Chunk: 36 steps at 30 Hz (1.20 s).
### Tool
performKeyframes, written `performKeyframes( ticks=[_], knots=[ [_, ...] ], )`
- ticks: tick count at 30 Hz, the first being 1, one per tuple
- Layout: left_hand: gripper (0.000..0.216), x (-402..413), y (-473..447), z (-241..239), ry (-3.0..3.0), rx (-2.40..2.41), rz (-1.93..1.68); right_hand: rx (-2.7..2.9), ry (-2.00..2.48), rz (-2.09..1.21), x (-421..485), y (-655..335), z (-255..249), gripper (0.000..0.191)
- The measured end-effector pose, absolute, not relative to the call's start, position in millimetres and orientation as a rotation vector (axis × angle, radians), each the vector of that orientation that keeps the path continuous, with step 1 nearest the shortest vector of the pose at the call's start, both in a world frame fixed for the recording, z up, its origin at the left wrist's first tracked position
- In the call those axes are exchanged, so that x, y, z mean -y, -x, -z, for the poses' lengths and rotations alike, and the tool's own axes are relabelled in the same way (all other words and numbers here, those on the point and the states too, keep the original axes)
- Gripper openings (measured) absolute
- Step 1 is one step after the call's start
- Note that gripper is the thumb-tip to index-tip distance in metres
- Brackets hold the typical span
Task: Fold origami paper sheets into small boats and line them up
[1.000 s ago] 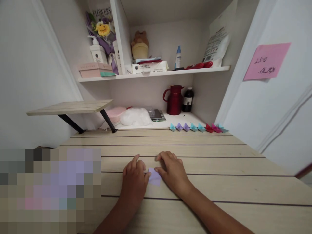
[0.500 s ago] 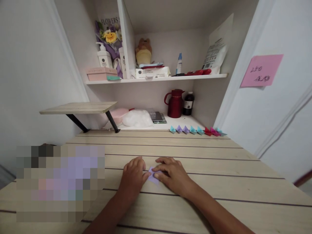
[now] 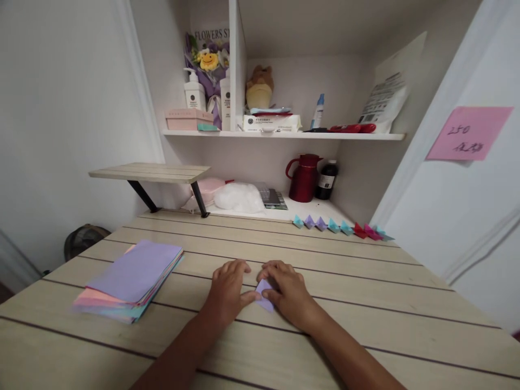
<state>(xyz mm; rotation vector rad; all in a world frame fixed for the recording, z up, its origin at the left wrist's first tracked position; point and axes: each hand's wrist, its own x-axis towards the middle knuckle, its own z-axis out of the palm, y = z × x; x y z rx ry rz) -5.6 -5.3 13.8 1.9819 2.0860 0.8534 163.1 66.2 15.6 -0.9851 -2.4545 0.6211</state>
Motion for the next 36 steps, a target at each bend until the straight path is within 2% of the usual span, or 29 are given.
performKeyframes(
  ticks=[5,10,17,18,21,23,25,28,30,34,36],
  knots=[
    [0.036,0.6,7.8,-4.3,-2.008,-2.016,-0.971,2.302,0.864,-0.865,-71.2,-166.2,-15.6,0.016],
    [0.022,-4.8,7.8,3.6,-2.001,-1.956,-1.075,2.157,0.796,-1.120,-72.1,-168.8,-16.0,0.008],
    [0.017,-8.8,4.7,0.2,-1.908,-1.939,-1.182,2.086,0.743,-1.089,-66.8,-164.4,-14.2,0.011],
    [0.018,-8.4,4.0,-1.3,-1.909,-1.928,-1.199,2.066,0.753,-1.070,-66.6,-163.6,-12.9,0.019],
    [0.019,-6.1,1.9,-6.0,-1.975,-1.895,-1.250,2.000,0.877,-1.001,-69.1,-163.2,-7.8,0.063],
    [0.020,-4.7,0.7,-8.8,-2.045,-1.885,-1.286,1.949,0.967,-0.965,-72.2,-164.8,-5.7,0.079],
    [0.020,-4.4,0.2,-10.7,-2.108,-1.884,-1.326,1.890,1.008,-1.016,-74.4,-167.4,-7.0,0.071],
    [0.017,-5.9,1.3,-11.8,-2.149,-1.896,-1.385,1.789,0.966,-1.278,-73.7,-171.7,-15.7,0.035],
    [0.016,-7.3,2.7,-12.0,-2.155,-1.892,-1.408,1.709,0.916,-1.398,-71.5,-173.4,-22.5,0.026],
    [0.018,-7.9,3.3,-14.0,-2.174,-1.858,-1.430,1.552,0.834,-1.448,-66.7,-172.7,-28.7,0.045],
    [0.017,-7.0,1.9,-16.2,-2.173,-1.842,-1.422,1.553,0.795,-1.488,-64.3,-171.3,-29.6,0.046]
  ],
)
